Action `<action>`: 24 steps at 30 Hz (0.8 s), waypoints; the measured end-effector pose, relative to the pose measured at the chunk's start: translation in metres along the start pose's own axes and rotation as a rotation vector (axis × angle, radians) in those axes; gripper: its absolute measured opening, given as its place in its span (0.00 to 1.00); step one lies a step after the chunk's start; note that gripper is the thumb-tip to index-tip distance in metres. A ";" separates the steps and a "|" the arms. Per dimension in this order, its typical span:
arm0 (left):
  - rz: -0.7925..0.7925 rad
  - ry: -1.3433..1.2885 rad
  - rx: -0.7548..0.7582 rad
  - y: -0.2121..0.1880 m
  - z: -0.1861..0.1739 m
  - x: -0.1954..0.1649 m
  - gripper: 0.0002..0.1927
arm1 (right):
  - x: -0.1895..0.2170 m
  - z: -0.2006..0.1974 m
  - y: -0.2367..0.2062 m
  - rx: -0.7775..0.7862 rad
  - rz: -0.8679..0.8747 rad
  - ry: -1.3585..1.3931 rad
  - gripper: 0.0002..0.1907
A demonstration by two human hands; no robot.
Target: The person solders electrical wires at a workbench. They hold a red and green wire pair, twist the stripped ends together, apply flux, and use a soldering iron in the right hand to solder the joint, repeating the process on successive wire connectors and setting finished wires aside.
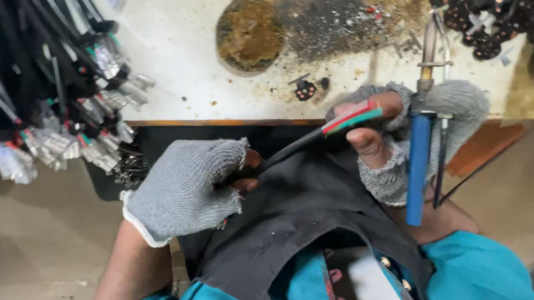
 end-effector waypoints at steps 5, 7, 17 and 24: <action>0.032 -0.016 0.155 0.004 0.015 0.012 0.16 | -0.015 -0.013 -0.016 -0.008 0.046 0.017 0.13; 0.030 -0.009 0.148 0.002 0.014 0.017 0.19 | -0.016 -0.016 -0.020 -0.013 0.049 0.037 0.13; -0.097 0.143 0.131 0.004 0.001 0.018 0.15 | -0.009 -0.019 -0.021 -0.038 0.006 -0.012 0.13; -0.060 0.157 0.098 -0.006 0.004 0.033 0.16 | -0.009 -0.019 -0.018 -0.058 -0.015 -0.015 0.14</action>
Point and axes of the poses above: each hand's wrist, its own y-axis towards the middle knuckle, its own z-axis out of the palm, x = y × z, the point moved 7 cm from there along y, towards the middle knuckle, and after that the axes turned 5 degrees about -x, right-handed, at the moved point
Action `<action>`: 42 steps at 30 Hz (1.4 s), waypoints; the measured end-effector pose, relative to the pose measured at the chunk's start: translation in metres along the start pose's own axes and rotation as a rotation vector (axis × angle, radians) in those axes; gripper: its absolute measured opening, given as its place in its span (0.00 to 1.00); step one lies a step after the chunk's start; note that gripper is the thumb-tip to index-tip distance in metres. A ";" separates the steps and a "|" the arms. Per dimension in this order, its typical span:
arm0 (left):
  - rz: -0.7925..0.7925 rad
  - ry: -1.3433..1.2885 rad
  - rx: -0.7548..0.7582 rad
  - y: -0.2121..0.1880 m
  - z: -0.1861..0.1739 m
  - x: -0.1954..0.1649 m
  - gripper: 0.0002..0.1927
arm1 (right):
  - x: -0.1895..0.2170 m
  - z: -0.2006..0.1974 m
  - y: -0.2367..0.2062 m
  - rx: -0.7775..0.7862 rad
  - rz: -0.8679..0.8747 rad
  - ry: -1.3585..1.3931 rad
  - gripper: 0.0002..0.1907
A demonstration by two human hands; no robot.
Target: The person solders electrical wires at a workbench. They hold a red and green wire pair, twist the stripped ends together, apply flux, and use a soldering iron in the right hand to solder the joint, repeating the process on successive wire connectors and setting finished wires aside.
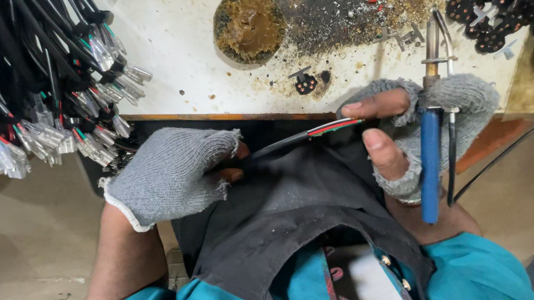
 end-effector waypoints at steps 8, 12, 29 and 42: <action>-0.100 0.173 0.120 0.007 -0.039 -0.048 0.14 | -0.003 -0.002 0.021 -0.093 -0.118 -0.078 0.15; -0.117 0.360 -0.379 -0.023 -0.114 -0.067 0.14 | 0.015 0.012 0.037 -0.213 -0.269 0.002 0.26; -0.309 1.137 -0.939 -0.054 -0.173 -0.015 0.12 | -0.047 -0.045 0.042 -0.080 -0.159 0.256 0.22; -0.054 0.468 -0.829 -0.047 -0.110 -0.068 0.10 | 0.004 -0.011 0.014 -0.102 -0.186 -0.219 0.29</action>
Point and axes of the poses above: each hand's wrist, its own y-axis towards the middle knuckle, its own z-axis out of the palm, x = y × z, the point moved 7 cm from there along y, towards the middle knuckle, and after that the axes turned 5 degrees about -x, right-handed, at the moved point
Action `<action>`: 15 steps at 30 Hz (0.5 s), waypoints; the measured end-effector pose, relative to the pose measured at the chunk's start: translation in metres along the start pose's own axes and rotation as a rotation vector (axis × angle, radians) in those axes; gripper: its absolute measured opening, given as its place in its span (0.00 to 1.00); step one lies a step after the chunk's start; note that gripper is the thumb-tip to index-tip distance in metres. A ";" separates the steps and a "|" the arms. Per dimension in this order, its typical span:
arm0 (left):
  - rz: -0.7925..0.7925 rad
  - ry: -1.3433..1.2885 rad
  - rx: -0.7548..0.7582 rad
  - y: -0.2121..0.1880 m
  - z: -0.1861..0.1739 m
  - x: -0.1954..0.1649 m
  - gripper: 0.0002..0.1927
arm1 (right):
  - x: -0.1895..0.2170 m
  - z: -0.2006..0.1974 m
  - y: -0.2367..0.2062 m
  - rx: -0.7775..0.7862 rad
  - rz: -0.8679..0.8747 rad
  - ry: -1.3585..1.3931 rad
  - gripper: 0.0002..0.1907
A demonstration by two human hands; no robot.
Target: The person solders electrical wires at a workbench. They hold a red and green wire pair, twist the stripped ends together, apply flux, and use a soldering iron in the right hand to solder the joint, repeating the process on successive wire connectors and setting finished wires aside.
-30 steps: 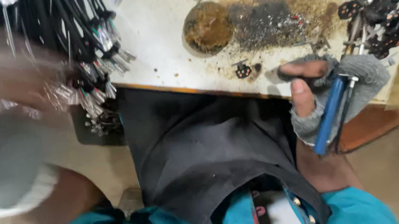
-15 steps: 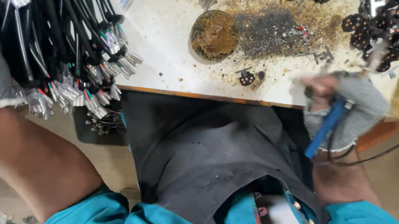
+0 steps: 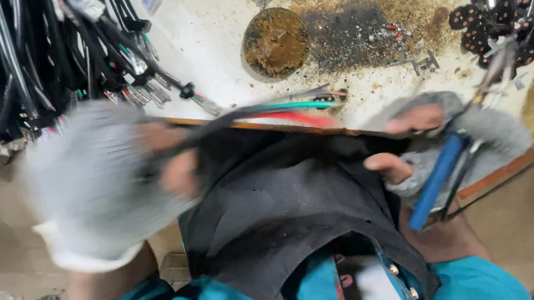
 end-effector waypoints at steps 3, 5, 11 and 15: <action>0.003 -0.267 0.334 -0.020 0.061 -0.012 0.10 | 0.005 0.020 -0.002 0.131 0.016 0.075 0.31; 0.080 -0.462 0.423 -0.030 0.086 -0.023 0.11 | 0.005 0.026 -0.006 0.156 0.013 0.105 0.28; 0.121 -0.560 0.615 -0.040 0.110 -0.031 0.14 | -0.002 0.025 -0.014 0.150 0.077 0.057 0.19; 0.145 -0.515 0.670 -0.042 0.113 -0.028 0.17 | 0.001 0.021 -0.015 0.134 0.074 0.058 0.13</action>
Point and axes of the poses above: each hand's wrist, its own y-axis towards the middle knuckle, its own z-axis out of the palm, x = y × z, the point moved 7 cm from there along y, towards the middle knuckle, and after that the axes turned 5 degrees about -x, right-handed, at the moved point
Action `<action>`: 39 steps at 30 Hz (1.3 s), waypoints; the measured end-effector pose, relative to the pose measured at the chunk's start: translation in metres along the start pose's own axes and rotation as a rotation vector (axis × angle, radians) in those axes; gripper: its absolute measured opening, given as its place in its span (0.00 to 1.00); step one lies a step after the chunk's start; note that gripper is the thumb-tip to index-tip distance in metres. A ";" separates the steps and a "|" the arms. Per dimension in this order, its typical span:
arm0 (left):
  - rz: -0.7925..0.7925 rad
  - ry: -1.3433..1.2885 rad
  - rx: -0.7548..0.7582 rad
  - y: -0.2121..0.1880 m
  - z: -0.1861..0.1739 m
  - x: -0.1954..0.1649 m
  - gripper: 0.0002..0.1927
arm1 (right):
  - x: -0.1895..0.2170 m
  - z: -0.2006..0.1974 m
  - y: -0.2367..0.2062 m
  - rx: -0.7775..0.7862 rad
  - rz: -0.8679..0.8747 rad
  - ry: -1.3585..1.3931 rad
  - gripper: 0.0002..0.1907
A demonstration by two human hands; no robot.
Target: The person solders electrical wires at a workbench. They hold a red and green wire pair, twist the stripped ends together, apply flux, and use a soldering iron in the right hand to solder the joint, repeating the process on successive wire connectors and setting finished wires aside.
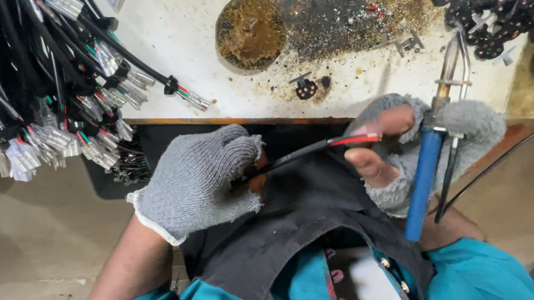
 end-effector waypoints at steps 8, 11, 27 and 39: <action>-0.093 -0.423 0.070 0.017 0.006 -0.014 0.22 | -0.010 0.015 -0.006 0.174 -0.014 -0.063 0.04; -0.116 -0.567 -0.186 0.027 0.013 -0.021 0.16 | -0.019 0.022 -0.012 0.189 -0.024 0.061 0.02; 0.132 -0.006 -0.522 0.013 0.017 -0.024 0.12 | 0.010 0.015 0.011 -0.005 -0.003 -0.112 0.13; -0.131 -0.004 -0.776 0.010 -0.039 0.021 0.08 | 0.040 0.021 0.054 0.048 -0.372 -0.452 0.09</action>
Point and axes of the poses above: each hand's wrist, its own y-axis towards the middle knuckle, its own z-axis out of the palm, x = y × z, the point moved 7 cm from there along y, towards the middle knuckle, and after that the axes turned 5 degrees about -x, right-handed, at the moved point
